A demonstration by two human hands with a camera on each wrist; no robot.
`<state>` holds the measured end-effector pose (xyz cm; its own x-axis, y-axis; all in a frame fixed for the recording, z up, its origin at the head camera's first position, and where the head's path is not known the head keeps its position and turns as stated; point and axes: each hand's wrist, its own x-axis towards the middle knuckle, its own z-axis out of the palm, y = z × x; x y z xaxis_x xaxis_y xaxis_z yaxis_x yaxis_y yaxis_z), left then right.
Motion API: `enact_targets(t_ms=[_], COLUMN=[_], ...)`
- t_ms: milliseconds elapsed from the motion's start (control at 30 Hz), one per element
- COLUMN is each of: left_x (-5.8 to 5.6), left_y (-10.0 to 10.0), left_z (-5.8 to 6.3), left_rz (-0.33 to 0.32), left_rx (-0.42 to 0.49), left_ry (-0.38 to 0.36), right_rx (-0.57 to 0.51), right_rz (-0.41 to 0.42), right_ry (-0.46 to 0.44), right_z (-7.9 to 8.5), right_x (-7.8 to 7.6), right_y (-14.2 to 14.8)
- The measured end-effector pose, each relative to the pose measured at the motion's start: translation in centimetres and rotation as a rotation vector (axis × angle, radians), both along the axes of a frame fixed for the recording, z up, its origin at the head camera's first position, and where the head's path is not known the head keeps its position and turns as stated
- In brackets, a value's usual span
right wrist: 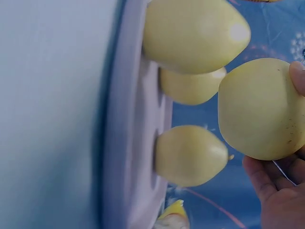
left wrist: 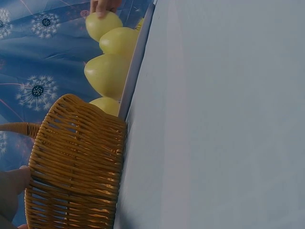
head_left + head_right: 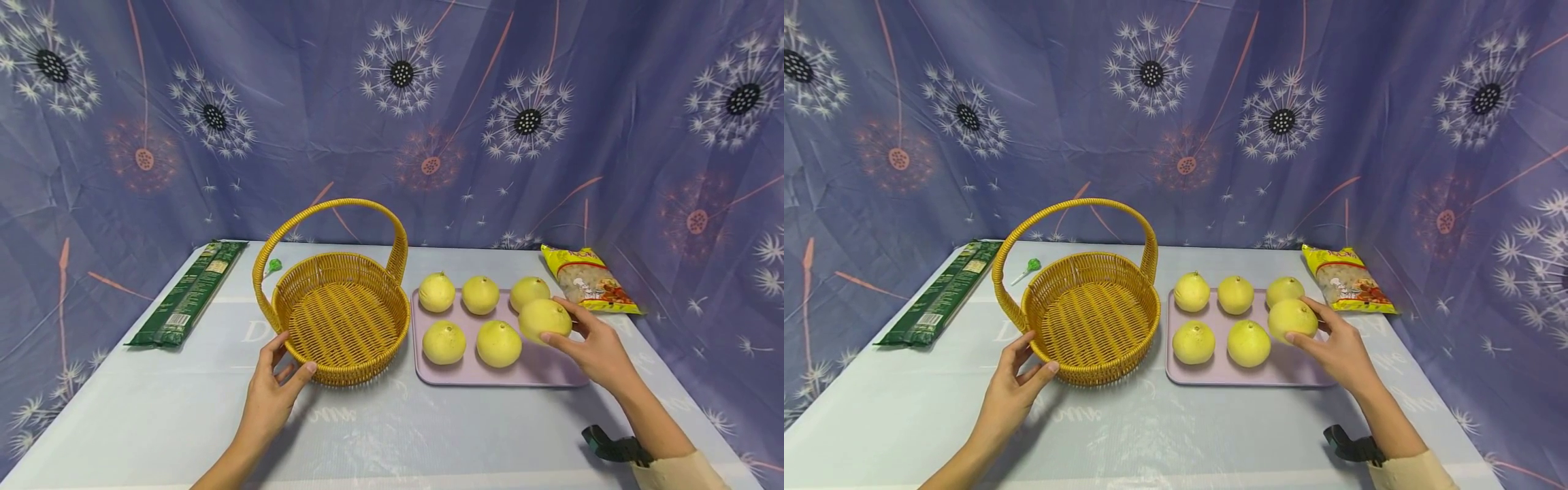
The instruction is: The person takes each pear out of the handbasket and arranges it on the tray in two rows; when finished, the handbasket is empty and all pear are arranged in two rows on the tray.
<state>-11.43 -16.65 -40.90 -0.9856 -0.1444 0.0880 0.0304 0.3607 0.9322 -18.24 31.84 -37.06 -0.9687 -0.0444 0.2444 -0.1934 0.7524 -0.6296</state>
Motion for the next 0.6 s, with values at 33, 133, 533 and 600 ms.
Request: enact_targets(t_ms=[33, 133, 533, 600], left_x=[0.0, 0.0, 0.0, 0.0], left_y=[0.0, 0.0, -0.1, -0.1], left_z=[0.0, 0.0, -0.1, -0.1], left_rz=[0.001, -0.001, 0.0, -0.002], left_rx=[-0.001, -0.003, -0.001, 0.001], left_ry=[0.001, 0.004, -0.005, -0.002], right_rx=[0.002, 0.022, 0.064, 0.075], right_rz=[-0.004, -0.013, 0.002, -0.002], right_ry=[-0.009, -0.021, -0.089, -0.094], right_z=[-0.2, -0.8, -2.8, -3.0], right_x=[-0.1, -0.2, -0.8, -0.9], right_y=[0.2, 0.7, 2.1, 2.2])
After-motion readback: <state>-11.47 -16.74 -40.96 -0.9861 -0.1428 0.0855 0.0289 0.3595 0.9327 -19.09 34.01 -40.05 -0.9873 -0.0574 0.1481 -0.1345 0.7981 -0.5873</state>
